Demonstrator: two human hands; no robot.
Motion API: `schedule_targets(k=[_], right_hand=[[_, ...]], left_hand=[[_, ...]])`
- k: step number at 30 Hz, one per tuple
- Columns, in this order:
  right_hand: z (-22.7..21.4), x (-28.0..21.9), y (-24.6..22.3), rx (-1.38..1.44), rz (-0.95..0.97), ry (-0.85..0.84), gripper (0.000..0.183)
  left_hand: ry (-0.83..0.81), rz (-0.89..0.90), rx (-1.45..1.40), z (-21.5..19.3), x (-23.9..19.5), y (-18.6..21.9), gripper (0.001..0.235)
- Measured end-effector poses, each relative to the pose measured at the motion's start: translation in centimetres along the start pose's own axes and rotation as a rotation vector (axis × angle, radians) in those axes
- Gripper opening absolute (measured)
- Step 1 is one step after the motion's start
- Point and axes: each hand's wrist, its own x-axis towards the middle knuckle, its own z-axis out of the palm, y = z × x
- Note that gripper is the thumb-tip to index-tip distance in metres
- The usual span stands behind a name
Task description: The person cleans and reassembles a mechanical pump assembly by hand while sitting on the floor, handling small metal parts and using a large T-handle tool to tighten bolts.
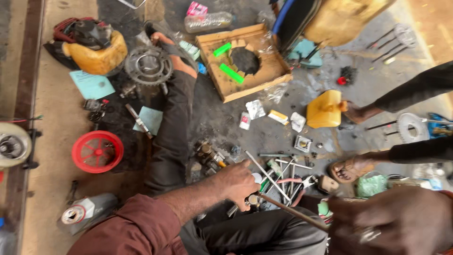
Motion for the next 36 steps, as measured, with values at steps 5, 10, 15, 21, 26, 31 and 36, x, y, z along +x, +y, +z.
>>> schedule_targets(k=[5,10,15,21,26,31,36], right_hand=[[1.7,-0.5,-1.2,0.101,0.044,0.145,0.017],[3.5,0.9,-3.6,0.021,0.437,0.334,0.031],[5.7,1.9,-2.6,0.013,0.746,0.691,0.042],[7.0,0.0,-1.2,0.636,1.028,1.372,0.058],[6.1,-1.7,-4.6,1.025,0.92,1.603,0.073],[8.9,-0.9,-5.9,1.219,0.678,1.902,0.087],[11.3,0.5,-5.5,0.972,1.03,1.819,0.074]], left_hand=[[-0.024,-0.013,-0.042,0.5,0.0,-0.1,0.064],[-0.126,-0.098,-0.142,-0.2,0.2,-0.4,0.06],[0.084,-0.452,-0.166,-1.5,0.8,-1.5,0.073],[0.097,-0.696,-0.238,-1.5,1.4,-2.7,0.109],[0.05,-0.71,-0.275,-2.0,1.3,-3.2,0.119],[0.033,-0.677,-0.232,-2.1,1.0,-2.8,0.126],[0.111,-0.71,-0.3,-1.3,1.0,-2.1,0.122]])
